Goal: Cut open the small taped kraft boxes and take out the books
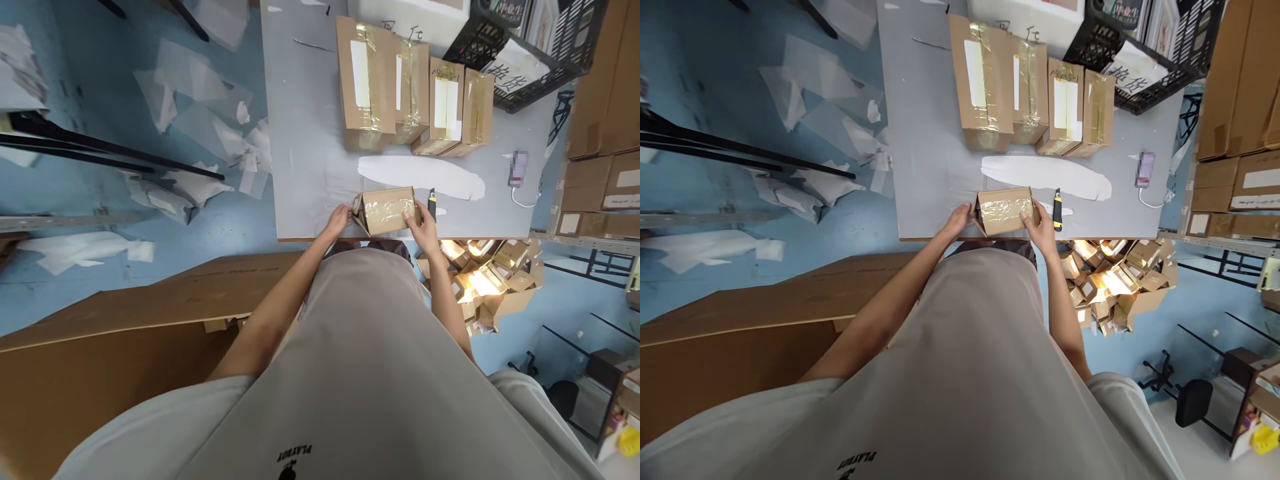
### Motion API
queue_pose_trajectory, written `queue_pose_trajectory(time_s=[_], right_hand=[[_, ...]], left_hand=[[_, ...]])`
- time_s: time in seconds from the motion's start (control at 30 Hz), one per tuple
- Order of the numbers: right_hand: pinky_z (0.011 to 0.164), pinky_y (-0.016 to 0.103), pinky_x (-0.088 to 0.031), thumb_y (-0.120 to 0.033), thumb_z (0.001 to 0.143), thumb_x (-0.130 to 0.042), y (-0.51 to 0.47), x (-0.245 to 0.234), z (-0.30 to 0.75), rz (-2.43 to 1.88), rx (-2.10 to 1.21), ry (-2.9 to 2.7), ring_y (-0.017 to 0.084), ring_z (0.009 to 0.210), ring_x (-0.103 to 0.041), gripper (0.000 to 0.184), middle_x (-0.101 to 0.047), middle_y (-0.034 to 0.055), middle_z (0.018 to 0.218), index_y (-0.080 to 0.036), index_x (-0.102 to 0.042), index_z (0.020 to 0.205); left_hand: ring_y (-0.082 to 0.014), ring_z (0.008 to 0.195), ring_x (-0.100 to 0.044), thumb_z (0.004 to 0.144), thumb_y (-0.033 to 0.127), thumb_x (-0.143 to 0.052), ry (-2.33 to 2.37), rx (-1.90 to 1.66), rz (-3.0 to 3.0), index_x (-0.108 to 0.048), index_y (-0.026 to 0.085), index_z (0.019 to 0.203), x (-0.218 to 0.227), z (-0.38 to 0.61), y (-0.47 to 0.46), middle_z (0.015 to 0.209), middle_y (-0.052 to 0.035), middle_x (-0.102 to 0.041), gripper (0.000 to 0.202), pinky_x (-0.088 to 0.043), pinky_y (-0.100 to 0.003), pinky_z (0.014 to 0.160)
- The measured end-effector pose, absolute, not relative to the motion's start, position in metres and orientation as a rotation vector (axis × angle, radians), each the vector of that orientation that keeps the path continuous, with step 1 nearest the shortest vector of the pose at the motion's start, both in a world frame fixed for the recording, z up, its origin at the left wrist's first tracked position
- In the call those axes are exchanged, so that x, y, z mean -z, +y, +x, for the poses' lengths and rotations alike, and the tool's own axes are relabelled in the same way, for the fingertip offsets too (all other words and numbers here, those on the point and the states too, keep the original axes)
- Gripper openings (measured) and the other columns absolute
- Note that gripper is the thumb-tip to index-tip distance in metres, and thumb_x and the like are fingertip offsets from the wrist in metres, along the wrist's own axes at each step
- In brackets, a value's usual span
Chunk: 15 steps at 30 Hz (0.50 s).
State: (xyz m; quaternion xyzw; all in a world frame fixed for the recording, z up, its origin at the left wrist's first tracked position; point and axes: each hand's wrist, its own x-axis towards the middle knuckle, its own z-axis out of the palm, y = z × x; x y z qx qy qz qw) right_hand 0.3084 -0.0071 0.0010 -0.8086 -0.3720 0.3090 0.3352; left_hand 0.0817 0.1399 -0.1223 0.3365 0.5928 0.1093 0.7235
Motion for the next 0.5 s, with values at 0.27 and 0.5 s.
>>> queue_pose_trajectory(time_s=[0.27, 0.5], right_hand=[[0.129, 0.056, -0.056, -0.089, 0.091, -0.074, -0.031, 0.007, 0.343, -1.953, -0.863, -0.698, 0.036, 0.152, -0.066, 0.092, -0.07, 0.0181, 0.165, -0.025, -0.068, 0.157], [0.108, 0.051, -0.067, -0.074, 0.098, -0.062, -0.003, 0.071, 0.333, -1.921, -1.097, -0.468, 0.028, 0.133, -0.075, 0.072, -0.077, 0.0157, 0.152, -0.024, -0.068, 0.15]], left_hand=[[-0.028, 0.122, -0.078, 0.104, 0.057, -0.079, 1.177, -0.324, 0.556, -0.077, 0.019, 0.114, 0.1, 0.098, 0.145, 0.128, -0.0152, -0.083, 0.039, -0.062, -0.039, 0.108], [-0.0315, 0.136, -0.076, 0.098, 0.053, -0.085, 1.313, -0.64, 1.03, -0.077, 0.021, 0.137, 0.086, 0.048, 0.163, 0.151, -0.0153, -0.077, 0.051, -0.06, -0.046, 0.122]])
